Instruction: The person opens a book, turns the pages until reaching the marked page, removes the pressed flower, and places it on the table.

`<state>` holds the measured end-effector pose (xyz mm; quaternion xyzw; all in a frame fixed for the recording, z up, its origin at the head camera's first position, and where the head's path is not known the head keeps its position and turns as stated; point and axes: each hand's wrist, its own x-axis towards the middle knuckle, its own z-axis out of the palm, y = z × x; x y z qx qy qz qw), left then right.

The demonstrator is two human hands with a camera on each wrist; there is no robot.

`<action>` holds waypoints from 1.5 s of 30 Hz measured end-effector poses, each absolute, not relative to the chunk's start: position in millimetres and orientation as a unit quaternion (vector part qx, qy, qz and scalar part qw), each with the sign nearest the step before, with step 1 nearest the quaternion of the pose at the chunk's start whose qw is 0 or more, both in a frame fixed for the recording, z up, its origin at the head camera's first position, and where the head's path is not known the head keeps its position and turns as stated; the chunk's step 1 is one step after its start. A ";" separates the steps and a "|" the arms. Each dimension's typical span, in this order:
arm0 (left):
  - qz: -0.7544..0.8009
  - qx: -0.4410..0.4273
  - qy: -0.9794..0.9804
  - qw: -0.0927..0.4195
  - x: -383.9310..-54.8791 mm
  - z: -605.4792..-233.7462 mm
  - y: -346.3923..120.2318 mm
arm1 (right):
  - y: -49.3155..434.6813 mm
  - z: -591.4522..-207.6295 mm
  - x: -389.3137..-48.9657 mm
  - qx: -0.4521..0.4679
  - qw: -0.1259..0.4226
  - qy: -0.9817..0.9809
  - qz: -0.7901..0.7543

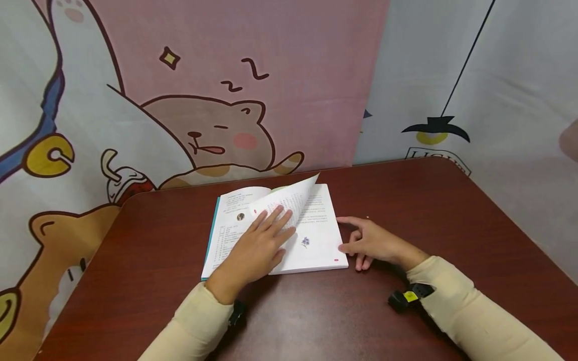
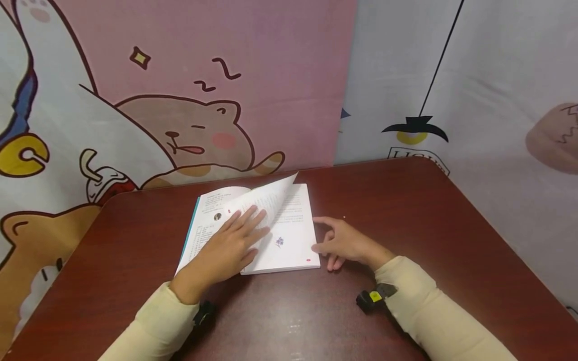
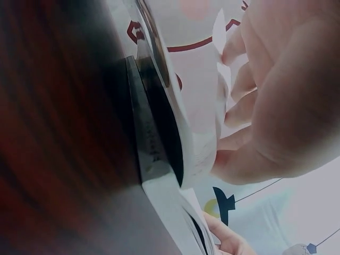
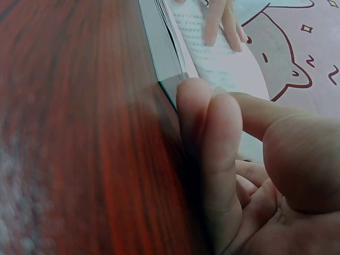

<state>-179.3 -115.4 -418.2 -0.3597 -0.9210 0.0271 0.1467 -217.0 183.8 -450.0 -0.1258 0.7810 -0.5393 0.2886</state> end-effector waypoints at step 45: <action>0.030 -0.352 -0.928 0.117 -179.2 -416.2 -118.1 | 184.5 -451.0 -220.0 -0.119 0.288 0.791 -0.527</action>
